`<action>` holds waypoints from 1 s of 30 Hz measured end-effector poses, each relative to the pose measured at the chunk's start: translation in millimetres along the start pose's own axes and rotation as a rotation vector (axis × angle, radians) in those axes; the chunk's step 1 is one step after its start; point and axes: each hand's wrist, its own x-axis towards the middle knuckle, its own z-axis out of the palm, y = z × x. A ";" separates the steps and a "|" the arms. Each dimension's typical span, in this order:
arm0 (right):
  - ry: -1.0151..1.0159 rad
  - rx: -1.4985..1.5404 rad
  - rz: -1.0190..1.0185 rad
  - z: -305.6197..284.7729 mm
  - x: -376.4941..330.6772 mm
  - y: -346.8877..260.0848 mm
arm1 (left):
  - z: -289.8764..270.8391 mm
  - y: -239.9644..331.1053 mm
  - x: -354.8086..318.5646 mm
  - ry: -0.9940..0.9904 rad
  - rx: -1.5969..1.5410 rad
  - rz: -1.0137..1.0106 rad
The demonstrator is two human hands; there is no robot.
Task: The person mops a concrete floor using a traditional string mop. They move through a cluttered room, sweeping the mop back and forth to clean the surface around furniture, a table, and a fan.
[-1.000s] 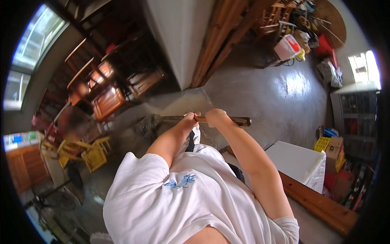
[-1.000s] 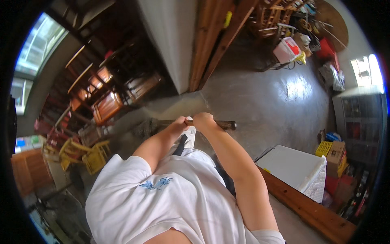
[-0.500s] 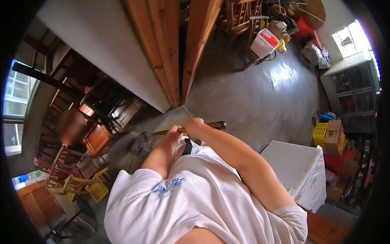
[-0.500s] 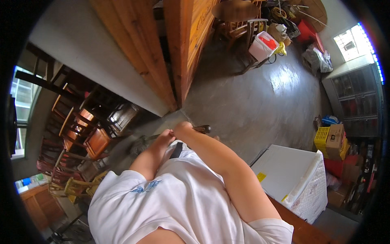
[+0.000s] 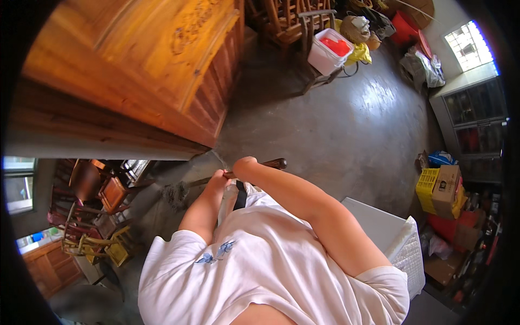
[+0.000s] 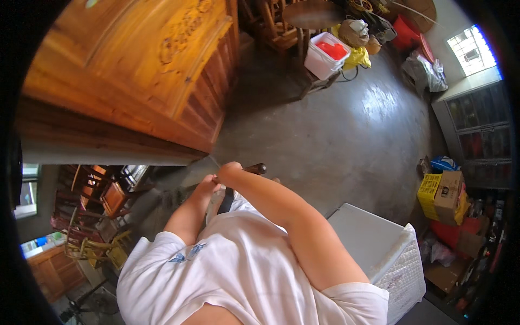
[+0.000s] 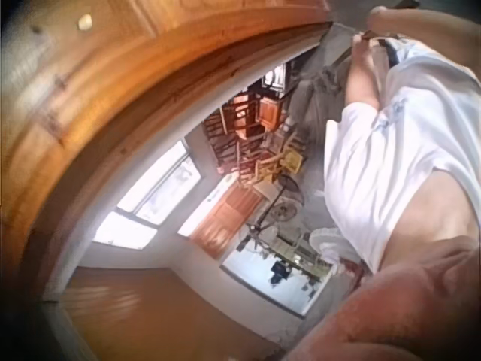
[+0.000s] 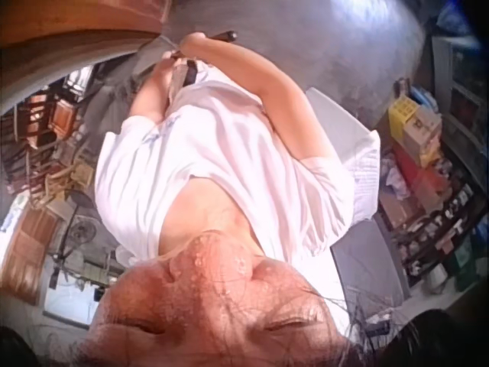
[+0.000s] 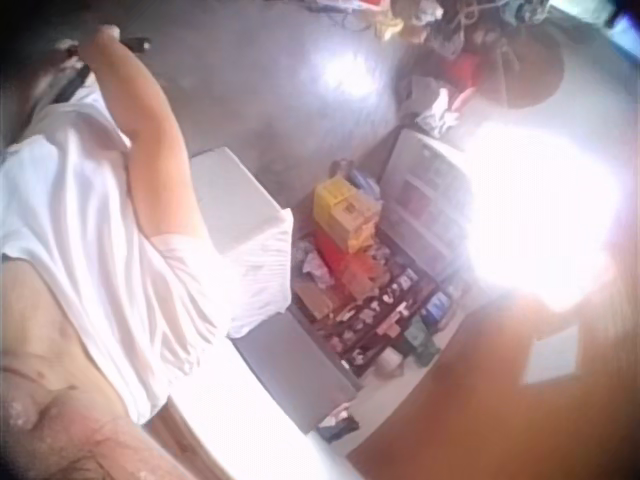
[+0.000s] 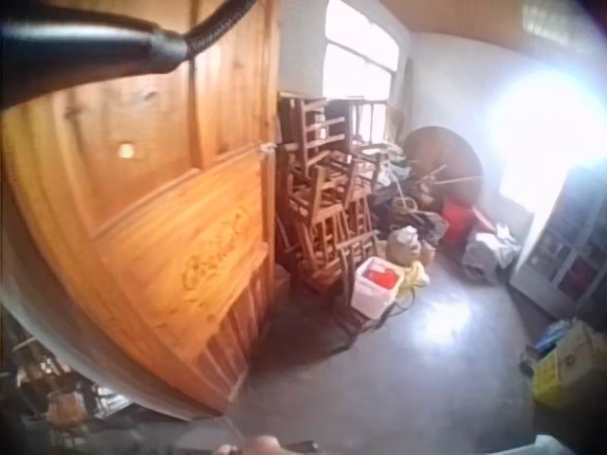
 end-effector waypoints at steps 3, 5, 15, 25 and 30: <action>0.032 0.087 0.068 11.8 -20.1 76.1 | 73.5 -54.6 8.1 0.120 0.001 -0.008; 0.024 0.112 0.139 10.5 -41.3 124.7 | 124.8 -87.4 16.8 0.172 0.005 -0.023; 0.066 0.285 0.355 14.9 -149.5 357.6 | 348.5 -257.3 87.9 0.323 0.145 -0.098; -0.010 0.313 0.371 40.7 -190.5 594.3 | 540.3 -414.6 163.2 0.418 0.250 -0.150; -0.016 0.424 0.365 43.5 -233.9 685.8 | 610.3 -482.6 163.6 0.500 0.304 -0.113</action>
